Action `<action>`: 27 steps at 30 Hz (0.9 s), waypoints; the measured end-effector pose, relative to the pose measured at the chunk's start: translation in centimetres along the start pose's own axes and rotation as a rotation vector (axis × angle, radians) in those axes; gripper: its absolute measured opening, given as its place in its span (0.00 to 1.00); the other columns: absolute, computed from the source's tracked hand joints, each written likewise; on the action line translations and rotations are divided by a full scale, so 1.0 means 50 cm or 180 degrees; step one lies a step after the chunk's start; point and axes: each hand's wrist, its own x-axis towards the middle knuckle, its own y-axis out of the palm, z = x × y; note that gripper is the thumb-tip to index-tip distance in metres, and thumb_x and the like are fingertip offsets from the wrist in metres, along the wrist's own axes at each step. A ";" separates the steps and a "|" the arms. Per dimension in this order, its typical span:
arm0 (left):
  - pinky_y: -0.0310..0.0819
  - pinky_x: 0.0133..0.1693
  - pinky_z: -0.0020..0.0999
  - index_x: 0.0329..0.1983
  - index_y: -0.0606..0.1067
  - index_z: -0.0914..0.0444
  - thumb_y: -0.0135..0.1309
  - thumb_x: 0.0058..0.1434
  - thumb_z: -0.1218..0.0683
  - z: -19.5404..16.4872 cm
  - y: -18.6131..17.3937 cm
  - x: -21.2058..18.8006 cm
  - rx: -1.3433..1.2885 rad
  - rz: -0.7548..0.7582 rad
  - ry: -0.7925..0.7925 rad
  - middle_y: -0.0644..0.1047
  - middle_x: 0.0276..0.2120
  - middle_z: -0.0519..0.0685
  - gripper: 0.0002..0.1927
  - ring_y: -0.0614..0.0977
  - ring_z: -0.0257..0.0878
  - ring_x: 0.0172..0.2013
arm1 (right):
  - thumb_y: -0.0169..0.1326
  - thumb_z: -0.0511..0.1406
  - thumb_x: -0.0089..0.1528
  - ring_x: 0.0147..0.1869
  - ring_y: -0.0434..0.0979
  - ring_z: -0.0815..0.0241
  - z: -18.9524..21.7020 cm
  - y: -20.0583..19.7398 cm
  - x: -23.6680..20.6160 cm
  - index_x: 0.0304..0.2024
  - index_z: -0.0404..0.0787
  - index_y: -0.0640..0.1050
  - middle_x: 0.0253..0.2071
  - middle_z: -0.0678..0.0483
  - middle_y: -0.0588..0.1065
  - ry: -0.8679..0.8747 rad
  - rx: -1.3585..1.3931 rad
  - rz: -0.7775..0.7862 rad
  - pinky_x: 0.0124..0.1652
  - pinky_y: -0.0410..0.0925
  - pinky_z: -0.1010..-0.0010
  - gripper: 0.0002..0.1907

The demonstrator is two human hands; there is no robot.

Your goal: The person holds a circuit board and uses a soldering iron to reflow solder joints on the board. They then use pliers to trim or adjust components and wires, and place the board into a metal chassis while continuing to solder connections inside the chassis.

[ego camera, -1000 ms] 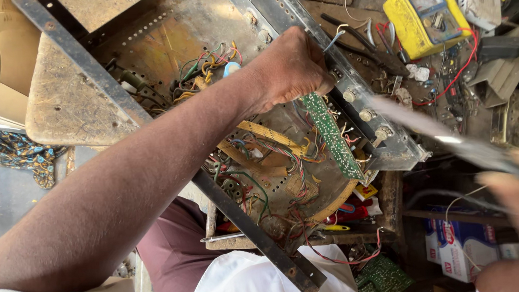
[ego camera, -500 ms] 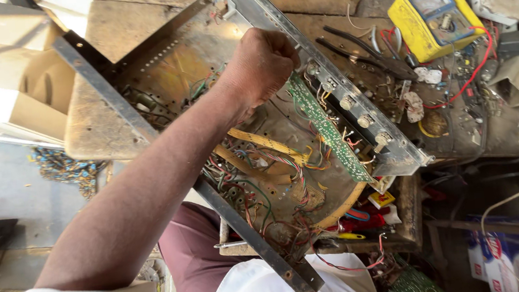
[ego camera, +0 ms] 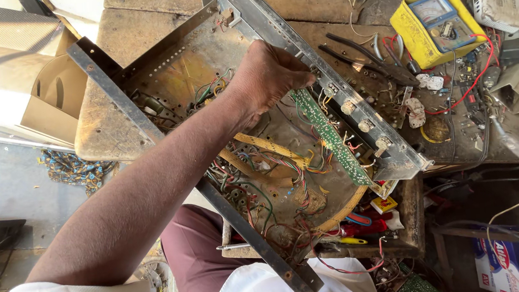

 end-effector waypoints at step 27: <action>0.81 0.35 0.35 0.27 0.83 0.63 0.66 0.46 0.55 0.041 0.038 0.047 0.1240 -0.0757 0.0516 0.82 0.25 0.55 0.07 0.86 0.44 0.28 | 0.60 0.31 0.71 0.25 0.72 0.70 0.118 0.132 0.024 0.56 0.35 0.78 0.33 0.50 0.76 -0.0019 0.0814 0.0502 0.28 0.64 0.82 0.13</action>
